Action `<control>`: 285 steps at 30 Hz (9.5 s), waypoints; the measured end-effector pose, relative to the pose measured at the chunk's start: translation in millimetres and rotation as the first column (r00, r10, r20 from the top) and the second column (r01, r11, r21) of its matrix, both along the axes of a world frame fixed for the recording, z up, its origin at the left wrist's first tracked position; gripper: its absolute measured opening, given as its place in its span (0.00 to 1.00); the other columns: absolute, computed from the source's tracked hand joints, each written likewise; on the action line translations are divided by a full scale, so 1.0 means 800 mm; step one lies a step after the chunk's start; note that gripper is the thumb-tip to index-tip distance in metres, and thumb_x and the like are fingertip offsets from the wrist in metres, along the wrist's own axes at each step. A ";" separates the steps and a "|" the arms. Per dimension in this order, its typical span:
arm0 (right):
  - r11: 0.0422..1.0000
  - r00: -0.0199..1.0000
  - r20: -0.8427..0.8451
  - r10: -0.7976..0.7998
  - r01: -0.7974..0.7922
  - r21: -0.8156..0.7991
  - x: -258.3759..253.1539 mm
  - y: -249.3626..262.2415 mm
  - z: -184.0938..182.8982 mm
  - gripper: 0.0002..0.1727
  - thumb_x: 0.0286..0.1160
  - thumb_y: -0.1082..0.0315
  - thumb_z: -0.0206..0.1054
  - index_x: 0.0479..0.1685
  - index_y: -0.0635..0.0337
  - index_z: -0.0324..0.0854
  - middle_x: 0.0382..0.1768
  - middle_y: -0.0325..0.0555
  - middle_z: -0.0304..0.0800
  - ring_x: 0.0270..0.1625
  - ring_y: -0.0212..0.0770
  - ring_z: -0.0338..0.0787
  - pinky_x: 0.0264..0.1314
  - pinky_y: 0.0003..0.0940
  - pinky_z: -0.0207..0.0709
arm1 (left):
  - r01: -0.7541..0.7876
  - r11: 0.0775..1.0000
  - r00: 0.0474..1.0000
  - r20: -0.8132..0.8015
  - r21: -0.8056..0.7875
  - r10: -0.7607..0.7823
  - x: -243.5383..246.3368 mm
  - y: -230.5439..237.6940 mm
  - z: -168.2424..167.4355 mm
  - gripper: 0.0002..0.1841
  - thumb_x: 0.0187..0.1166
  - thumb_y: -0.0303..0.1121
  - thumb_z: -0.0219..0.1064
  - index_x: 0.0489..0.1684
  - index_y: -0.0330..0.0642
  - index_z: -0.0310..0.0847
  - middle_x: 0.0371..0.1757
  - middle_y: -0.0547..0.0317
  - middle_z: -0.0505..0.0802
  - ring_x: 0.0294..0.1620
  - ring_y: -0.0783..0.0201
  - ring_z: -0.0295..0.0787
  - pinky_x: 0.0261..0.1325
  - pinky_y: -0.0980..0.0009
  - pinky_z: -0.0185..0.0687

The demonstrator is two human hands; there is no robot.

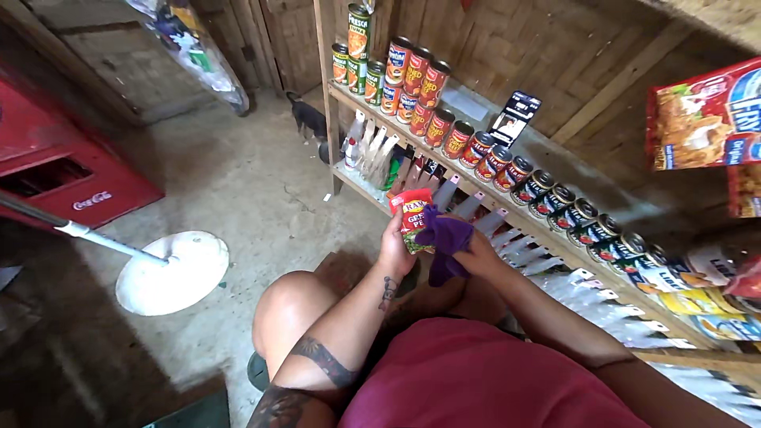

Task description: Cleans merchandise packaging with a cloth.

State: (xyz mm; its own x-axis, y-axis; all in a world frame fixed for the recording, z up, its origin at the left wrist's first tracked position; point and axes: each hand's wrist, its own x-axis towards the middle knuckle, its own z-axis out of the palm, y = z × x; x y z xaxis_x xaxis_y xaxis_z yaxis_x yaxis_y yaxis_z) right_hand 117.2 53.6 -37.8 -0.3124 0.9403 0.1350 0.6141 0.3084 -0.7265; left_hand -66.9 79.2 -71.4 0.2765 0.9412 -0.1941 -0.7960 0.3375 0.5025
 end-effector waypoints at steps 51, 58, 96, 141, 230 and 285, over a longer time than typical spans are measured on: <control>0.987 0.985 -0.160 0.059 -0.082 -0.137 0.002 -0.008 -0.013 0.31 0.69 0.68 0.70 0.77 0.59 0.76 0.70 0.46 0.85 0.73 0.33 0.82 0.78 0.36 0.76 | -0.146 0.987 0.989 0.006 -0.066 0.146 -0.006 0.006 0.004 0.31 0.91 0.60 0.32 0.62 0.53 0.80 0.47 0.59 0.94 0.48 0.65 0.92 0.50 0.63 0.89; 0.986 0.983 -0.176 0.059 -0.085 -0.143 0.002 -0.008 -0.014 0.30 0.69 0.69 0.70 0.76 0.60 0.76 0.72 0.46 0.84 0.74 0.33 0.81 0.79 0.35 0.75 | -0.165 0.984 0.986 0.015 -0.065 0.166 -0.006 0.006 0.003 0.31 0.92 0.59 0.33 0.61 0.53 0.80 0.48 0.59 0.94 0.49 0.64 0.92 0.51 0.63 0.89; 0.993 0.991 0.076 0.114 -0.112 -0.024 -0.010 -0.009 -0.010 0.35 0.69 0.69 0.68 0.83 0.60 0.72 0.86 0.47 0.71 0.86 0.43 0.70 0.89 0.46 0.63 | -0.061 0.997 0.998 -0.003 -0.050 0.061 0.009 -0.003 -0.012 0.27 0.93 0.56 0.35 0.61 0.52 0.79 0.47 0.61 0.93 0.49 0.67 0.91 0.53 0.66 0.87; 0.961 0.937 0.235 0.259 -0.275 0.036 -0.037 -0.019 -0.011 0.43 0.71 0.45 0.68 0.91 0.44 0.63 0.93 0.66 0.42 0.95 0.68 0.42 0.91 0.64 0.48 | 0.022 0.997 0.997 -0.077 0.078 -0.016 0.006 -0.018 -0.014 0.28 0.94 0.52 0.31 0.58 0.54 0.80 0.43 0.69 0.92 0.46 0.77 0.88 0.51 0.76 0.85; 0.986 0.948 -0.275 -0.162 0.167 -0.007 -0.022 -0.003 -0.053 0.30 0.66 0.80 0.66 0.74 0.62 0.78 0.65 0.50 0.88 0.65 0.35 0.87 0.70 0.36 0.82 | -0.140 0.983 0.990 0.019 0.117 0.138 0.020 -0.017 -0.004 0.31 0.93 0.57 0.31 0.74 0.50 0.72 0.62 0.58 0.90 0.65 0.63 0.86 0.70 0.60 0.81; 0.678 0.407 -0.559 -0.722 0.253 -0.690 -0.032 -0.009 -0.051 0.15 0.91 0.68 0.51 0.69 0.61 0.70 0.50 0.50 0.87 0.52 0.40 0.90 0.55 0.39 0.86 | -0.071 0.984 0.996 -0.045 0.164 0.079 0.034 -0.026 -0.011 0.20 0.92 0.30 0.47 0.81 0.44 0.59 0.67 0.50 0.86 0.65 0.57 0.85 0.71 0.55 0.80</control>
State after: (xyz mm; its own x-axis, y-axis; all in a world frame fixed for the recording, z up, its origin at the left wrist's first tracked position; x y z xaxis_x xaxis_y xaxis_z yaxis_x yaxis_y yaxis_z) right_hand 91.5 46.6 -78.4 0.2293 0.8816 -0.4125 -0.3091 -0.3359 -0.8897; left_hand -40.0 58.4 -80.5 0.1974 0.9791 -0.0495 -0.7880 0.1885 0.5861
